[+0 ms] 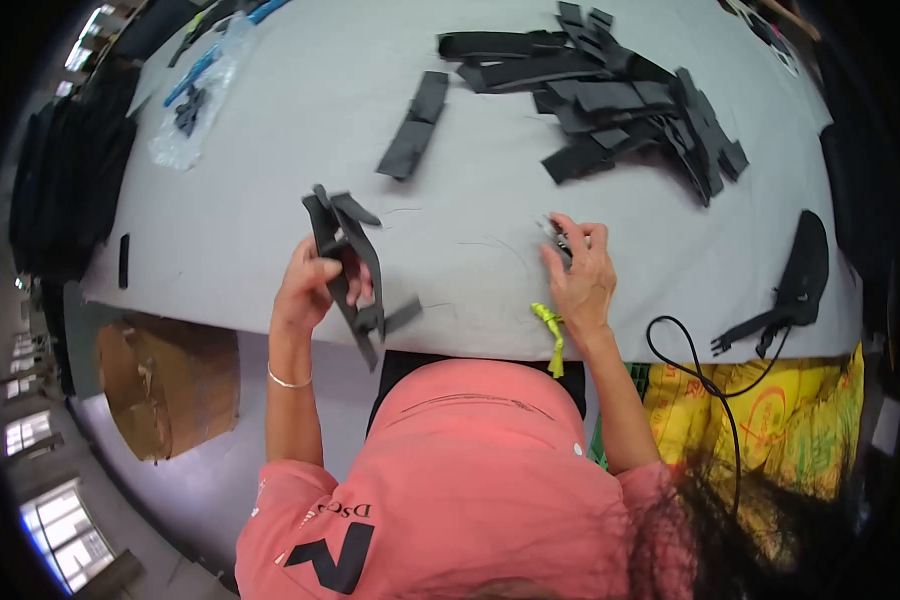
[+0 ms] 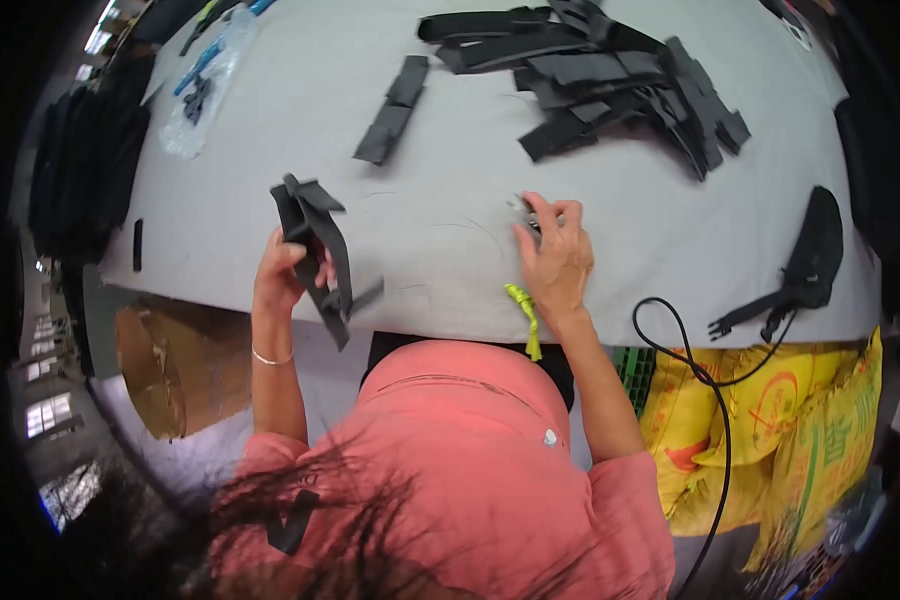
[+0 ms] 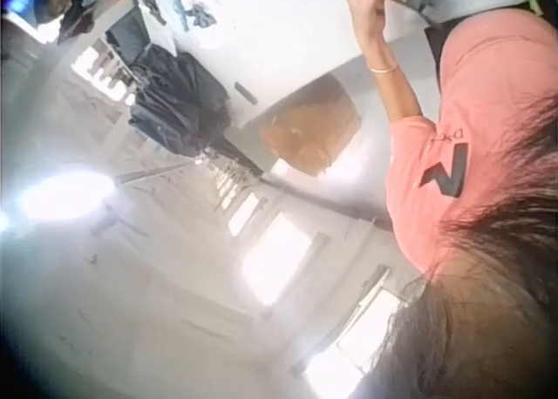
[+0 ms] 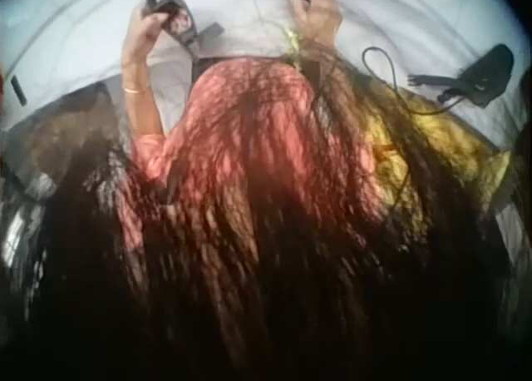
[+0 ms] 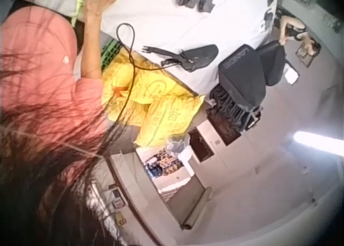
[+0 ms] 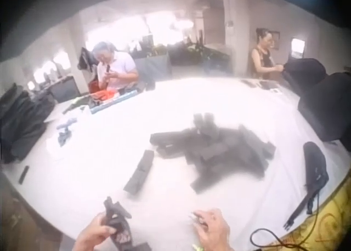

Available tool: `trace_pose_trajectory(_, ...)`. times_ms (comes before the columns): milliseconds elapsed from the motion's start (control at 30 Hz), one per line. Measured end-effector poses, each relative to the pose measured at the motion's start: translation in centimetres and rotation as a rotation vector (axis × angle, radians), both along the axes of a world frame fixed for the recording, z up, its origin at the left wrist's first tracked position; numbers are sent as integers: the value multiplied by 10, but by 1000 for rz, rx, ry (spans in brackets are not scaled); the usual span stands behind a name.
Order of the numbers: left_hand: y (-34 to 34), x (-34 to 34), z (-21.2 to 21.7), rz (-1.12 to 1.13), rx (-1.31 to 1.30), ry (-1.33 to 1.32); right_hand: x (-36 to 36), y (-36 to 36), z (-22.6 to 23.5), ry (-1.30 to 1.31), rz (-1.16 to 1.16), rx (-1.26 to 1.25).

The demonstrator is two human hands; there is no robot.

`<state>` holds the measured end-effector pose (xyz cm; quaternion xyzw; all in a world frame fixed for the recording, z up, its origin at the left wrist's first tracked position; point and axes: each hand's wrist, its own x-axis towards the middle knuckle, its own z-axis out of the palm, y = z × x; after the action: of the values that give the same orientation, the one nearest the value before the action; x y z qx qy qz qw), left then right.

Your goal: Trimming excess sewing threads from black fabric straps using small thread nippers.

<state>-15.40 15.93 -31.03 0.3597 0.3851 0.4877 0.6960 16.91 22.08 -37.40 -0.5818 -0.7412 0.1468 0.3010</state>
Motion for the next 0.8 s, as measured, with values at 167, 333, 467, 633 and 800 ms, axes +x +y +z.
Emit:
trace_pose_trajectory(167, -5, -16, 15, 329, -15, 148, -41, 5, -15, -142, 23, 165)
trace_pose_trajectory(333, -6, -16, 22, 379, 23, 362, -113, -63, -12, -192, 919, 60)
trace_pose_trajectory(467, -7, -23, 30, 406, 58, 523, -118, -76, -11, 100, 1330, -36)
trace_pose_trajectory(633, -13, -44, 31, 456, 46, 724, -98, -37, 1, 371, 971, -189)
trace_pose_trajectory(800, 1, -77, 15, 480, 8, 1262, -65, 7, 5, 558, 458, -264)
